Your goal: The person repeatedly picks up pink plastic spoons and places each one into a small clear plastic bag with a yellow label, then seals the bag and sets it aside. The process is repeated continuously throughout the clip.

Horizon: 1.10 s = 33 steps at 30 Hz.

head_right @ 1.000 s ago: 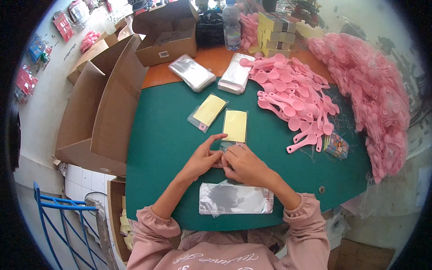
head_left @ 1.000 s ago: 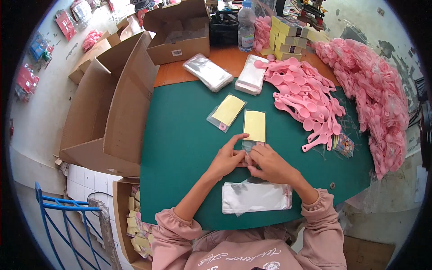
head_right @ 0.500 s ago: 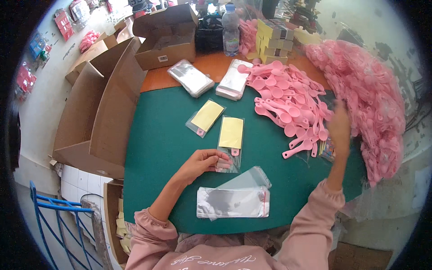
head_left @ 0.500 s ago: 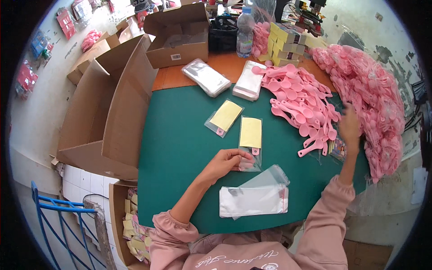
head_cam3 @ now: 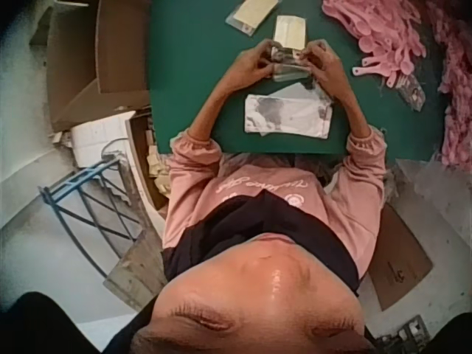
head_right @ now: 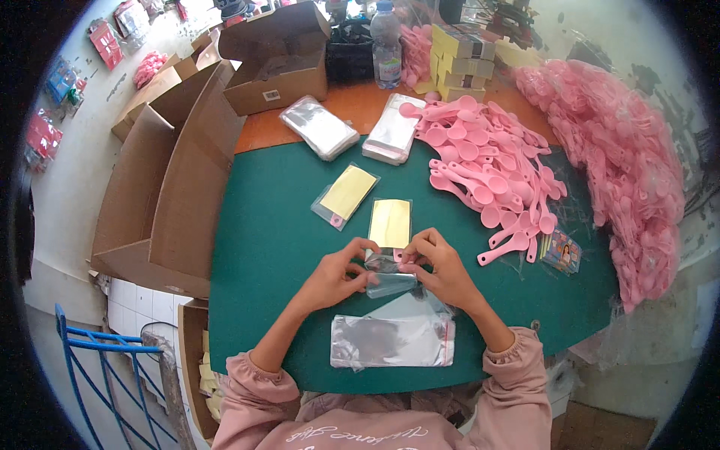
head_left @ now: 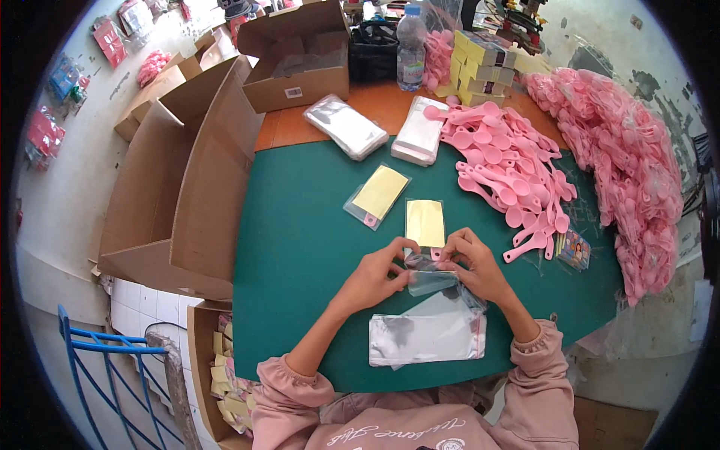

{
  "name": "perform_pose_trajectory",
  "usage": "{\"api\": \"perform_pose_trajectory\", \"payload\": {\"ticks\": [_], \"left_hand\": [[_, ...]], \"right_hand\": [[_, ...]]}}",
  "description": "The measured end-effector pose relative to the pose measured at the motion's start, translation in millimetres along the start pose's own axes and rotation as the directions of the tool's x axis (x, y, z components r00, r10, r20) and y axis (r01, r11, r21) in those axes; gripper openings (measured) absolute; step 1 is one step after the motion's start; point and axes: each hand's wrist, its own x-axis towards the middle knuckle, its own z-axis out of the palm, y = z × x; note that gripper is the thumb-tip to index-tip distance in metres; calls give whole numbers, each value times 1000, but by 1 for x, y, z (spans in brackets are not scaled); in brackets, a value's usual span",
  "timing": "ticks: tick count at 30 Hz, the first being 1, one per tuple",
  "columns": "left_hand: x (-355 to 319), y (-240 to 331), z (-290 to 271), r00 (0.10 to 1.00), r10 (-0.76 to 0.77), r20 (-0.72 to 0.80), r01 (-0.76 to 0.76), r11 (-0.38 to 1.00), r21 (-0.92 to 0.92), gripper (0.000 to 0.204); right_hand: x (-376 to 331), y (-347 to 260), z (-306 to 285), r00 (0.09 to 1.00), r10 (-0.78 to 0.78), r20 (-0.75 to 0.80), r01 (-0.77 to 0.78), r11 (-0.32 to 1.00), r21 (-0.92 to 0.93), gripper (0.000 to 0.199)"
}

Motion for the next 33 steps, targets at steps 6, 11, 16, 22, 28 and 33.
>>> {"api": "perform_pose_trajectory", "payload": {"ticks": [6,11,16,22,28,33], "left_hand": [[9,-12,8,988,123,-89,-112,986,121,12],[13,-13,12,984,-28,-176,47,993,105,13],[12,-10,15,969,-71,-235,87,995,59,16],[12,-10,17,953,-83,-293,92,996,18,15],[10,-3,18,970,-46,-238,65,995,72,23],[14,-7,10,939,236,-248,-136,922,362,38]], "right_hand": [[-2,16,-5,971,221,97,-239,928,285,9],[0,14,3,940,340,15,-310,837,452,10],[2,14,10,926,343,-155,-266,888,375,13],[4,16,12,911,364,-192,-271,882,385,14],[4,13,13,916,356,-183,-280,897,342,17],[2,-1,3,923,373,-97,-343,909,236,28]]}}
